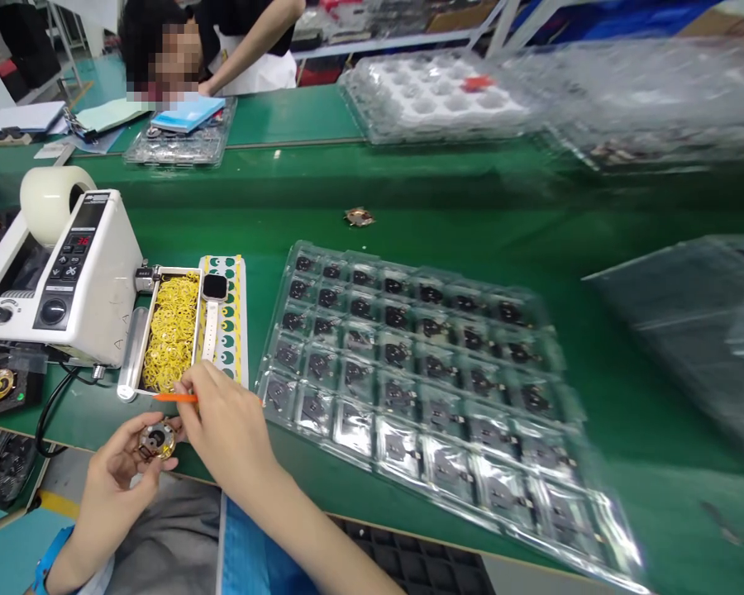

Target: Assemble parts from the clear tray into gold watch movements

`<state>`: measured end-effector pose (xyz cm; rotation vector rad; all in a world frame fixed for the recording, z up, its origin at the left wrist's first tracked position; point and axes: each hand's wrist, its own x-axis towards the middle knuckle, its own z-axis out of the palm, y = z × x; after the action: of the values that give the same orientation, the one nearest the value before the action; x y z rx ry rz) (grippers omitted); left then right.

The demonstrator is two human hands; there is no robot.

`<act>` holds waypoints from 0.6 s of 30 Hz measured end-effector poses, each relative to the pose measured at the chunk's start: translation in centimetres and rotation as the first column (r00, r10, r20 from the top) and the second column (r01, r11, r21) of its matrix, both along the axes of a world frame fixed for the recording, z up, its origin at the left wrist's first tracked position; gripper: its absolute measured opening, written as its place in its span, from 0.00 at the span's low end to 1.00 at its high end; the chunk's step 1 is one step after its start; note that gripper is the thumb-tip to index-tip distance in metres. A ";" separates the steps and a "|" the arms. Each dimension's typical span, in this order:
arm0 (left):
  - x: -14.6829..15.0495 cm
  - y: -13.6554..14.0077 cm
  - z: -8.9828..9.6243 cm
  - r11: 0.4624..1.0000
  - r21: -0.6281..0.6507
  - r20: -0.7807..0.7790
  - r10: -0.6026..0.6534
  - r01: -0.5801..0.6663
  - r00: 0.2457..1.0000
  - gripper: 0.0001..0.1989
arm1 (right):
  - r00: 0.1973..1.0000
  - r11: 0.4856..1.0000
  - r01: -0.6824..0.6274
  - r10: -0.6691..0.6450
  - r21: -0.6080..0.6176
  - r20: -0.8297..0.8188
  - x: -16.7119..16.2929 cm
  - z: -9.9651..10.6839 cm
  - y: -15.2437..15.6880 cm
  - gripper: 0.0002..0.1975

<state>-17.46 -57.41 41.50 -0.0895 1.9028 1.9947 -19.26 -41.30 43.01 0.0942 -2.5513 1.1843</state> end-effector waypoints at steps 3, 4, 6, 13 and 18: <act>-0.2 -0.1 0.8 0.995 0.078 0.072 0.060 -0.066 0.996 0.18 | 0.998 0.992 -0.058 0.059 0.114 -0.005 1.3 -0.7 0.3 0.10; -0.4 -0.2 1.0 0.993 0.090 0.094 0.069 -0.077 0.993 0.18 | 0.997 0.991 -0.068 0.071 0.119 -0.022 2.0 -0.8 0.9 0.10; -0.8 -0.3 1.3 0.992 0.097 0.122 0.071 -0.083 0.990 0.19 | 0.996 0.990 -0.030 0.042 0.140 -0.080 3.5 -0.8 3.1 0.08; -2.3 -1.8 0.4 0.994 0.067 0.160 -0.093 0.083 0.983 0.19 | 0.998 0.801 0.069 -0.052 0.595 -0.046 9.0 0.5 15.0 0.11; -2.2 -0.9 0.4 0.985 0.131 0.177 -0.137 0.115 0.975 0.19 | 0.997 0.677 -0.060 -0.001 0.734 0.082 10.7 -0.6 17.3 0.17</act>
<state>-19.63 -58.30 41.89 -0.1148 1.6295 1.9379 -8.59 -23.96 42.39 0.2795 -2.9365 0.0725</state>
